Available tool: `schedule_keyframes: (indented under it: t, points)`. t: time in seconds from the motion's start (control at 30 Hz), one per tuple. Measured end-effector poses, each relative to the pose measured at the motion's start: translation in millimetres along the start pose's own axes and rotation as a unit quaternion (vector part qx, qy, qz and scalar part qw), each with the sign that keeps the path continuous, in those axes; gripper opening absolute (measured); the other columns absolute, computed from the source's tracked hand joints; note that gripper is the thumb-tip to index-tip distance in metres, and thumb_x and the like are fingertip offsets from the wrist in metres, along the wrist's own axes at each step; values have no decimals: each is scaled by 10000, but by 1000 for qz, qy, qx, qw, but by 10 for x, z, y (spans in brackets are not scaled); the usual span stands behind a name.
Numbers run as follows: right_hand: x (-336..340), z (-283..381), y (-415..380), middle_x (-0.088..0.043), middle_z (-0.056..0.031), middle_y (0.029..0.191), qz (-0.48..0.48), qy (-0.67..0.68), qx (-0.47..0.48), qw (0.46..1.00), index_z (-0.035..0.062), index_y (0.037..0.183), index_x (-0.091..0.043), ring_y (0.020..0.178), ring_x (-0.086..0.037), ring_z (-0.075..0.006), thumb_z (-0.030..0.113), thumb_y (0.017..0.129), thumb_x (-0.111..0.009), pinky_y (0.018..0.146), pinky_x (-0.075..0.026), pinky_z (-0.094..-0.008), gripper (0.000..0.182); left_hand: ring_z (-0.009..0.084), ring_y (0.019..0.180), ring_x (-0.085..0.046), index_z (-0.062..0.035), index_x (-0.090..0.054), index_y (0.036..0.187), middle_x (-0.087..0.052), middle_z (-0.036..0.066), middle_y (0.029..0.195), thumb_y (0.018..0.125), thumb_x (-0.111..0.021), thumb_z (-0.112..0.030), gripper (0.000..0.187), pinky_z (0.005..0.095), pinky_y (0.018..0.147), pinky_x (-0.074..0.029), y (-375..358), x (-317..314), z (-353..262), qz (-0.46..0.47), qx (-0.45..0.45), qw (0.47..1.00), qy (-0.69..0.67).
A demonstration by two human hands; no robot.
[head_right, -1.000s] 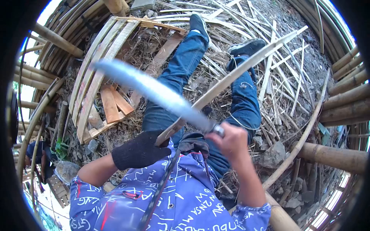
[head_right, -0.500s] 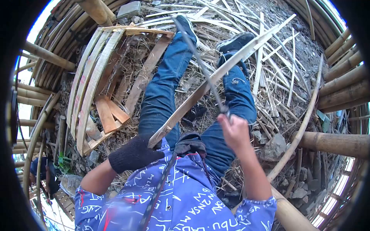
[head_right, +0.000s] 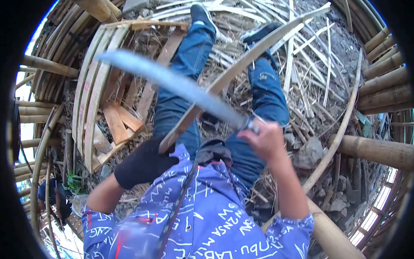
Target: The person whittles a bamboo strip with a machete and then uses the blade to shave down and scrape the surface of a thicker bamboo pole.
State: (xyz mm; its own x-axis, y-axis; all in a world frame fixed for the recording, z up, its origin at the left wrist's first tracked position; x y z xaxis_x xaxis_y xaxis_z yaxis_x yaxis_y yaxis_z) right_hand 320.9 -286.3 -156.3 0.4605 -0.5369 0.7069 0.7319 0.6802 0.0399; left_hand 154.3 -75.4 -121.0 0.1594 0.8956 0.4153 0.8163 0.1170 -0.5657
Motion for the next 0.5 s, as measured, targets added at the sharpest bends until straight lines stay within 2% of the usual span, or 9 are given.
schedule_keyframes:
  t: [0.03,0.07,0.13,0.23,0.27,0.33,0.4,0.43,0.5]
  points:
    - [61,-95,76,-574,-142,568,-30,39,-20,999,37,720,-650,498,-563,-258,474,804,-682,500,-421,-360,446,180,661,-525,-3,-551,859,-559,109,703,746,-719,-195,279,358,622,-445,11,7,-17,0,-26,999,21]
    - [83,-313,133,-529,-116,523,-2,40,-108,993,9,686,-609,466,-499,-196,497,847,-632,484,-400,-343,515,177,653,-518,-4,-549,855,-550,104,691,747,-718,-186,271,356,616,-441,37,39,-57,-8,-58,997,44]
    - [181,-520,183,-481,-96,498,-24,-9,-167,986,-2,653,-560,463,-436,-164,544,856,-602,469,-378,-331,583,172,642,-508,-6,-542,851,-539,98,687,742,-717,-160,257,352,604,-433,73,6,46,18,-31,996,86]
    - [-121,-386,-20,-467,-99,495,15,119,-151,981,-1,635,-524,455,-418,-186,562,846,-604,461,-364,-338,607,172,635,-500,-6,-528,842,-531,95,690,733,-720,-154,266,348,600,-426,116,37,41,3,-37,997,64]
    - [-72,-101,7,-474,-101,500,21,60,-67,996,7,639,-535,452,-419,-195,582,827,-613,456,-359,-345,610,174,633,-494,-6,-525,845,-527,97,691,732,-720,-160,273,349,601,-423,130,38,-13,7,-22,999,42]
    - [-53,-140,67,-479,-101,505,7,11,-14,1000,10,634,-535,450,-405,-204,580,835,-603,455,-352,-343,609,177,631,-488,-6,-522,847,-522,98,691,731,-720,-167,280,349,601,-421,171,25,-17,16,-6,1000,21]
    - [55,-456,192,-466,-87,493,-9,20,-73,997,12,615,-529,448,-400,-181,585,844,-586,451,-346,-343,620,180,631,-482,-4,-521,854,-519,101,686,737,-717,-184,291,352,604,-419,223,5,-7,28,-28,997,63]
    - [100,-648,225,-445,-74,479,-1,19,-147,989,13,592,-510,450,-399,-153,589,860,-562,447,-340,-348,638,182,641,-484,-4,-525,869,-521,100,690,739,-712,-189,293,353,608,-420,243,-10,17,31,-37,997,64]
    - [101,-621,206,-436,-69,474,-9,39,-155,987,16,584,-502,454,-402,-139,599,861,-554,445,-339,-349,647,182,648,-488,-3,-526,873,-526,105,699,740,-711,-191,295,351,613,-421,318,-4,21,30,-34,996,71]
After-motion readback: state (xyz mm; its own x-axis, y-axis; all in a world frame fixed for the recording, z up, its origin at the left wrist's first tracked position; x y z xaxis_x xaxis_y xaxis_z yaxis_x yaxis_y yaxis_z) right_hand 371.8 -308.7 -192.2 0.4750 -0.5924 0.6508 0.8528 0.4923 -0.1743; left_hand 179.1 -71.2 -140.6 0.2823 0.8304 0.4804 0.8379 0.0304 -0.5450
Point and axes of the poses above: each hand's wrist, its own y-axis towards the middle knuckle, its own x-axis out of the back of the hand, z = x × y, the point moved 8 cm from there along y, towards the middle knuckle
